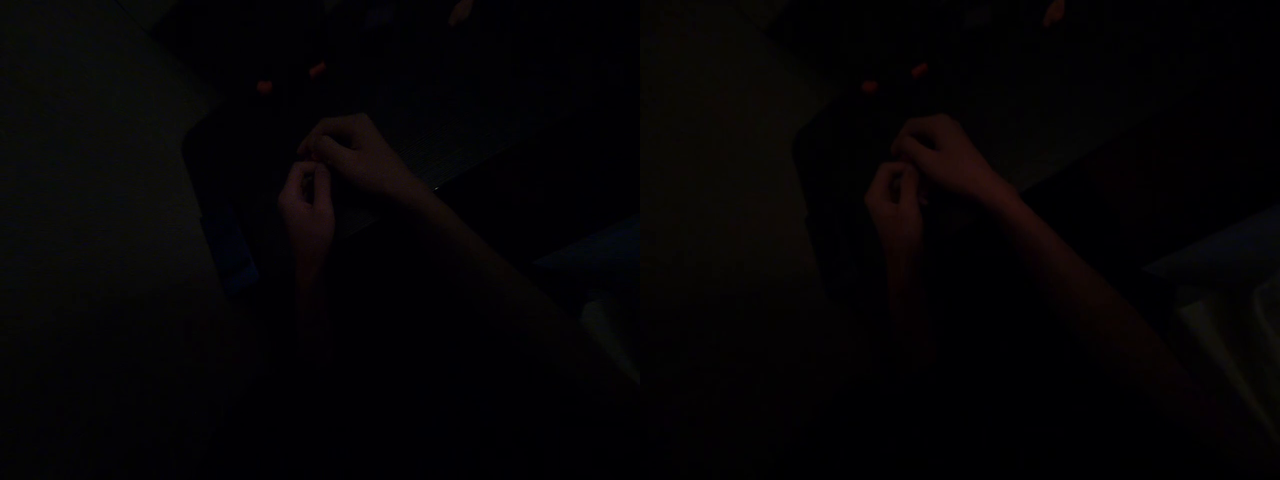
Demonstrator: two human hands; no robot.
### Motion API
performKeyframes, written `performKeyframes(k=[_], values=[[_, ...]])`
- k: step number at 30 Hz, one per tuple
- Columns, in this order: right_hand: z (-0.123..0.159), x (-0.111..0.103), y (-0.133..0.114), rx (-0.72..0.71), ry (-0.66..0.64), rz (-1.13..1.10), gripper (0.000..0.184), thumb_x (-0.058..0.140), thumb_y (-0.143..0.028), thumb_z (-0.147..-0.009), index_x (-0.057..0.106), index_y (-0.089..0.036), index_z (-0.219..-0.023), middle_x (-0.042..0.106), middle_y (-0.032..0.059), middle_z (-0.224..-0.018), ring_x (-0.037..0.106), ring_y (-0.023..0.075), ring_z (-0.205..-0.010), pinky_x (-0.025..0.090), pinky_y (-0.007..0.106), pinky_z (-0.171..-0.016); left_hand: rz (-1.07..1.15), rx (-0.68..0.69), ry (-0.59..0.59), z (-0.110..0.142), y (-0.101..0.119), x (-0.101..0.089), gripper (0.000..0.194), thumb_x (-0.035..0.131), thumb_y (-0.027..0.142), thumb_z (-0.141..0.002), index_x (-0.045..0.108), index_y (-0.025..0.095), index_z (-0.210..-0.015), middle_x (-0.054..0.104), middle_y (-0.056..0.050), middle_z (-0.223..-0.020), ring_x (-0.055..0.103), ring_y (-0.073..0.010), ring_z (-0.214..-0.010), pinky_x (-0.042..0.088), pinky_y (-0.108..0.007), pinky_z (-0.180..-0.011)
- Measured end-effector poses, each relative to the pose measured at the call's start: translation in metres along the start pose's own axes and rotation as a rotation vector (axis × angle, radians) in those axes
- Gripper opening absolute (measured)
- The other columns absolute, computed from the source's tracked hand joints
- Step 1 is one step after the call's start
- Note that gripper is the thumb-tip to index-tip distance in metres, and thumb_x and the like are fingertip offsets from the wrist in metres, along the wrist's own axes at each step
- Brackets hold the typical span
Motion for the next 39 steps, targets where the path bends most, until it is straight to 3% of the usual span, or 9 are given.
performKeyframes(k=[11, 19, 26, 34, 39], values=[[-0.0001, -0.0007, -0.0013, -0.032, 0.006, -0.039, 0.022, 0.054, -0.025, -0.092, 0.073, -0.025, -0.081, 0.075, 0.0004, -0.088, 0.069, 0.0200, -0.089, 0.050, 0.030, -0.077, -0.013, 0.004, 0.007, 0.0009, 0.0012, -0.0001, 0.022, 0.064, 0.037, -0.097, 0.059, 0.026, -0.079, 0.063, 0.001, -0.072, 0.063, -0.0174, -0.069, 0.051, -0.029, -0.060], [0.0005, 0.0003, -0.0012, -0.025, -0.005, -0.040, 0.021, 0.053, -0.027, -0.091, 0.072, -0.028, -0.082, 0.075, -0.0010, -0.090, 0.069, 0.0233, -0.092, 0.051, 0.034, -0.081, -0.024, 0.040, 0.019, 0.0007, 0.0056, -0.0013, 0.020, 0.062, 0.028, -0.097, 0.059, 0.025, -0.078, 0.064, 0.000, -0.072, 0.062, -0.0166, -0.068, 0.052, -0.029, -0.062], [-0.0012, 0.0005, -0.0008, -0.018, 0.000, -0.042, 0.020, 0.054, -0.027, -0.090, 0.073, -0.027, -0.081, 0.076, -0.0005, -0.090, 0.069, 0.0216, -0.090, 0.051, 0.032, -0.080, -0.063, 0.024, 0.022, 0.0005, 0.0026, -0.0017, 0.024, 0.065, 0.040, -0.097, 0.059, 0.026, -0.078, 0.064, 0.001, -0.071, 0.065, -0.0172, -0.069, 0.050, -0.027, -0.057], [-0.0003, 0.0001, -0.0009, -0.039, 0.001, -0.045, 0.022, 0.054, -0.027, -0.092, 0.074, -0.025, -0.083, 0.075, 0.0007, -0.088, 0.070, 0.0209, -0.089, 0.050, 0.031, -0.077, -0.053, 0.035, 0.013, 0.0006, 0.0044, -0.0014, 0.023, 0.064, 0.039, -0.097, 0.059, 0.027, -0.078, 0.065, 0.000, -0.071, 0.064, -0.0182, -0.070, 0.051, -0.029, -0.058], [-0.0011, 0.0005, 0.0014, -0.013, -0.004, -0.012, 0.020, 0.055, -0.029, -0.090, 0.072, -0.030, -0.080, 0.076, -0.0016, -0.090, 0.069, 0.0220, -0.090, 0.050, 0.032, -0.080, -0.063, 0.025, 0.020, 0.0004, 0.0029, -0.0017, 0.024, 0.064, 0.042, -0.096, 0.059, 0.027, -0.078, 0.064, 0.000, -0.071, 0.064, -0.0180, -0.070, 0.050, -0.029, -0.058]])
Point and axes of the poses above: each hand's wrist, its own z-axis away from the middle knuckle, its own x-axis out of the palm, y = z × x, the point moved 10 cm from there along -z, towards the middle knuckle
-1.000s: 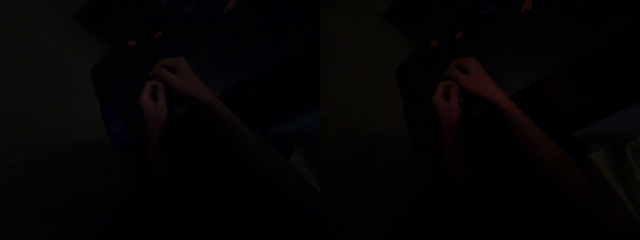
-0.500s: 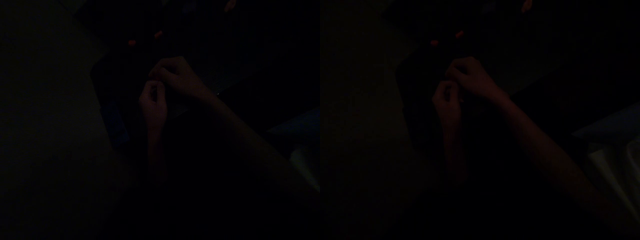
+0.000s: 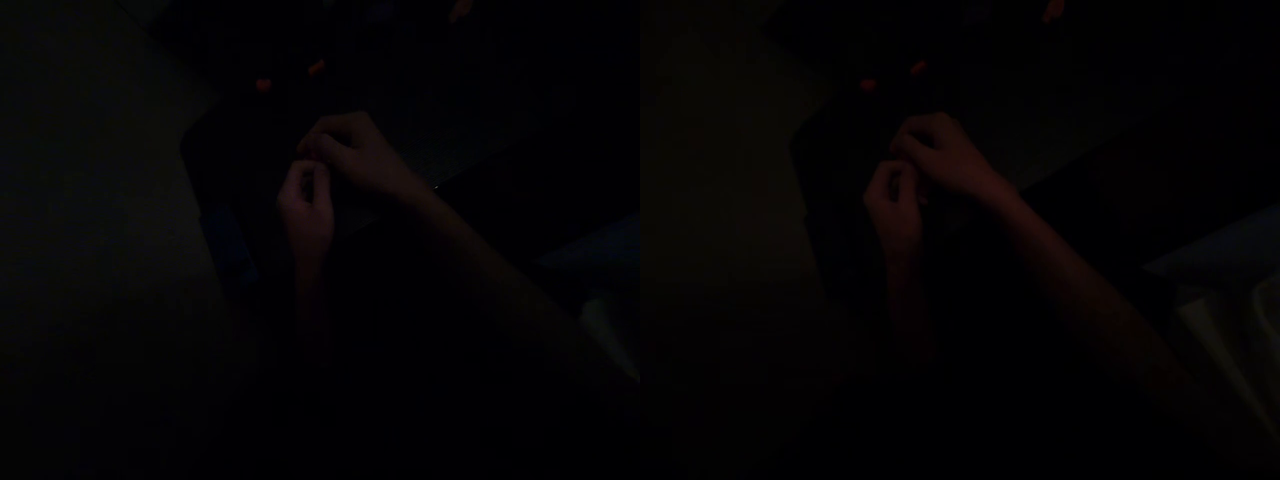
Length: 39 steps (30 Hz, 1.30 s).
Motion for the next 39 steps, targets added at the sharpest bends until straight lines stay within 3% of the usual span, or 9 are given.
performKeyframes(k=[20, 26, 39], values=[[-0.0014, 0.0003, 0.0043, 0.054, -0.003, -0.024, 0.014, 0.061, -0.041, -0.081, 0.070, -0.030, -0.078, 0.077, -0.0011, -0.088, 0.066, 0.0238, -0.092, 0.048, 0.033, -0.079, 0.064, 0.019, -0.008, -0.0004, -0.0015, 0.0011, 0.023, 0.065, 0.041, -0.096, 0.060, 0.028, -0.078, 0.063, 0.000, -0.072, 0.063, -0.0191, -0.069, 0.048, -0.033, -0.060], [-0.0011, 0.0002, 0.0007, 0.007, 0.003, -0.020, 0.019, 0.054, -0.033, -0.087, 0.070, -0.029, -0.078, 0.075, -0.0022, -0.087, 0.068, 0.0194, -0.089, 0.049, 0.029, -0.077, 0.113, 0.042, -0.007, -0.0007, 0.0004, 0.0013, 0.022, 0.066, 0.037, -0.097, 0.060, 0.026, -0.078, 0.062, 0.001, -0.073, 0.060, -0.0169, -0.067, 0.047, -0.032, -0.062], [-0.0003, -0.0003, -0.0016, -0.007, 0.011, -0.019, 0.022, 0.054, -0.024, -0.091, 0.072, -0.028, -0.077, 0.074, -0.0021, -0.086, 0.069, 0.0211, -0.088, 0.050, 0.031, -0.076, 0.114, 0.058, -0.005, -0.0014, -0.0021, 0.0013, 0.029, 0.065, 0.046, -0.096, 0.061, 0.023, -0.078, 0.058, 0.000, -0.070, 0.056, -0.0158, -0.063, 0.040, -0.031, -0.057]])
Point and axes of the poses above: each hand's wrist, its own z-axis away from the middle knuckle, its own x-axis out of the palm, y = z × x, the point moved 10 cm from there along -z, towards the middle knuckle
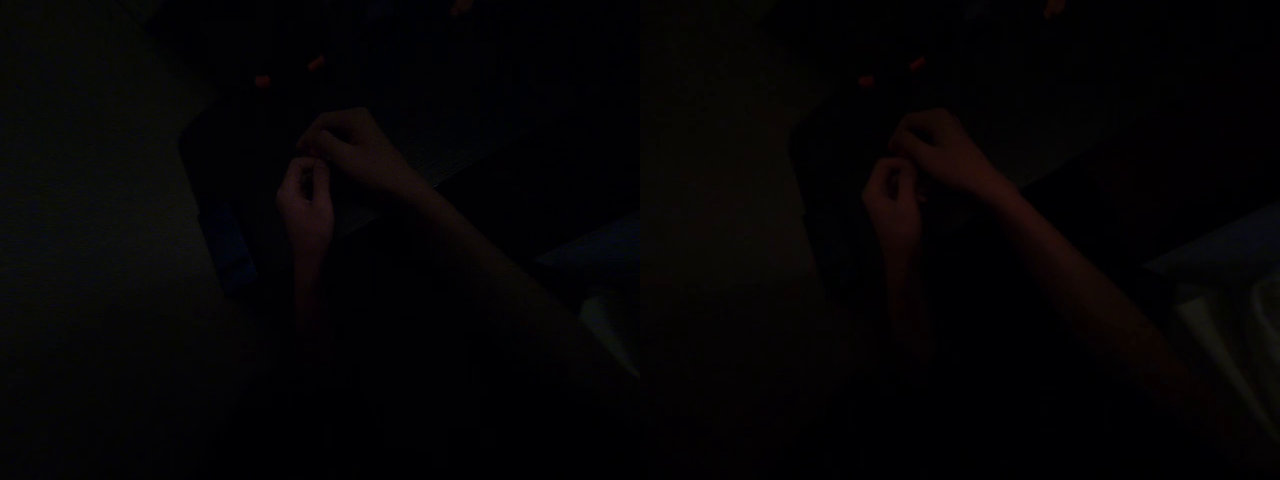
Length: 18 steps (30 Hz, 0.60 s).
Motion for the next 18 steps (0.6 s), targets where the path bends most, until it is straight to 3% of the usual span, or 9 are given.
performKeyframes(k=[13, 18], values=[[-0.0022, 0.0006, 0.0040, 0.016, -0.006, 0.019, 0.016, 0.057, -0.034, -0.085, 0.070, -0.029, -0.076, 0.075, -0.0033, -0.083, 0.066, 0.0188, -0.086, 0.047, 0.031, -0.074, 0.007, -0.034, -0.010, 0.0009, 0.0012, 0.0015, 0.022, 0.065, 0.034, -0.098, 0.060, 0.024, -0.079, 0.061, 0.000, -0.073, 0.060, -0.0170, -0.070, 0.044, -0.032, -0.062], [-0.0011, 0.0002, 0.0006, -0.010, -0.002, 0.020, 0.022, 0.053, -0.025, -0.090, 0.071, -0.029, -0.077, 0.074, -0.0029, -0.085, 0.069, 0.0195, -0.088, 0.049, 0.031, -0.076, 0.007, -0.017, -0.003, -0.0003, -0.0021, 0.0017, 0.025, 0.064, 0.038, -0.098, 0.060, 0.023, -0.080, 0.060, 0.000, -0.072, 0.059, -0.0160, -0.068, 0.044, -0.032, -0.061]])
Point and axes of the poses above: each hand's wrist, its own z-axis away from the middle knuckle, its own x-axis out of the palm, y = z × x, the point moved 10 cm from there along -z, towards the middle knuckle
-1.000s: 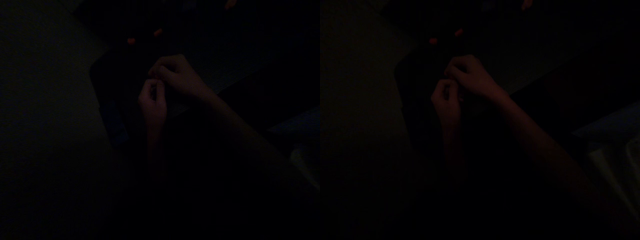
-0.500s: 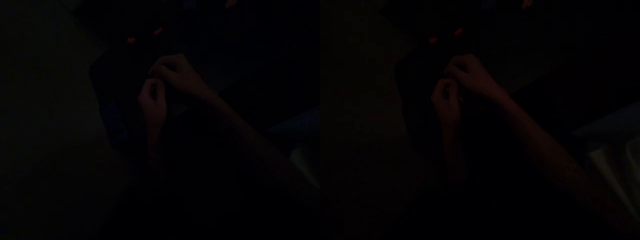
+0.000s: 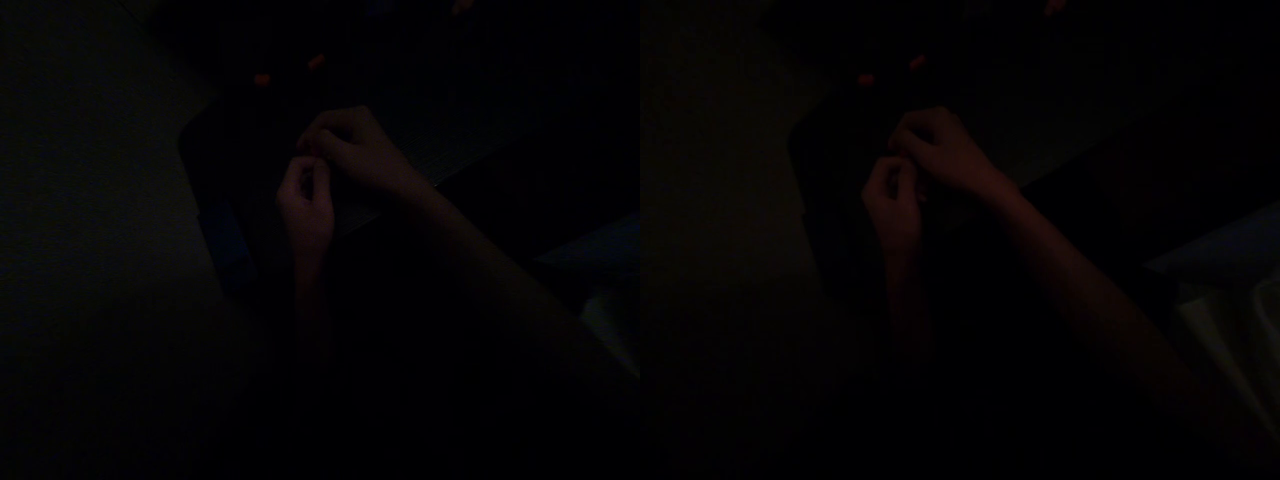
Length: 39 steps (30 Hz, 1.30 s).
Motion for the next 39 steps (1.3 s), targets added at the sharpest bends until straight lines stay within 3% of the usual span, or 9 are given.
performKeyframes(k=[6, 17, 22, 27, 30, 39], values=[[0.0009, -0.0008, 0.0003, 0.010, 0.007, -0.001, 0.022, 0.054, -0.022, -0.090, 0.071, -0.028, -0.078, 0.075, -0.0029, -0.085, 0.070, 0.0193, -0.087, 0.050, 0.030, -0.076, -0.037, -0.002, -0.006, 0.0003, 0.0030, -0.0004, 0.024, 0.064, 0.036, -0.098, 0.060, 0.024, -0.078, 0.059, 0.000, -0.071, 0.060, -0.0172, -0.068, 0.043, -0.033, -0.061], [0.0008, 0.0000, 0.0013, 0.053, -0.012, -0.011, 0.013, 0.059, -0.040, -0.081, 0.069, -0.034, -0.074, 0.077, -0.0040, -0.085, 0.067, 0.0245, -0.093, 0.049, 0.035, -0.077, -0.034, -0.028, 0.001, 0.0012, 0.0013, -0.0020, 0.023, 0.066, 0.041, -0.096, 0.060, 0.027, -0.078, 0.062, -0.001, -0.073, 0.062, -0.0205, -0.073, 0.045, -0.034, -0.061], [0.0016, -0.0002, -0.0005, 0.030, -0.003, -0.013, 0.020, 0.054, -0.032, -0.087, 0.070, -0.030, -0.076, 0.076, -0.0011, -0.089, 0.068, 0.0236, -0.091, 0.049, 0.035, -0.080, -0.022, -0.029, -0.016, 0.0005, -0.0013, -0.0004, 0.024, 0.066, 0.041, -0.096, 0.060, 0.026, -0.079, 0.060, 0.000, -0.071, 0.060, -0.0186, -0.069, 0.043, -0.034, -0.061], [0.0001, 0.0002, 0.0026, 0.055, -0.001, -0.017, 0.014, 0.060, -0.040, -0.081, 0.068, -0.030, -0.075, 0.073, -0.0014, -0.074, 0.066, 0.0241, -0.089, 0.046, 0.036, -0.076, -0.003, -0.023, -0.001, 0.0010, 0.0020, -0.0014, 0.021, 0.065, 0.033, -0.097, 0.060, 0.025, -0.077, 0.060, 0.000, -0.072, 0.059, -0.0179, -0.069, 0.043, -0.034, -0.062], [0.0003, 0.0006, 0.0045, 0.087, -0.002, -0.006, 0.017, 0.060, -0.042, -0.081, 0.067, -0.029, -0.075, 0.068, -0.0018, -0.065, 0.064, 0.0229, -0.089, 0.045, 0.034, -0.074, 0.003, -0.023, -0.014, 0.0012, 0.0020, -0.0001, 0.025, 0.066, 0.041, -0.096, 0.060, 0.026, -0.078, 0.060, 0.000, -0.071, 0.059, -0.0179, -0.069, 0.043, -0.034, -0.062], [0.0016, -0.0004, -0.0031, -0.001, -0.004, -0.014, 0.019, 0.055, -0.032, -0.086, 0.068, -0.031, -0.073, 0.075, -0.0028, -0.084, 0.068, 0.0239, -0.087, 0.048, 0.037, -0.074, 0.007, 0.003, -0.013, 0.0006, 0.0014, 0.0004, 0.028, 0.064, 0.044, -0.098, 0.059, 0.024, -0.078, 0.061, -0.001, -0.074, 0.060, -0.0186, -0.071, 0.044, -0.034, -0.063]])
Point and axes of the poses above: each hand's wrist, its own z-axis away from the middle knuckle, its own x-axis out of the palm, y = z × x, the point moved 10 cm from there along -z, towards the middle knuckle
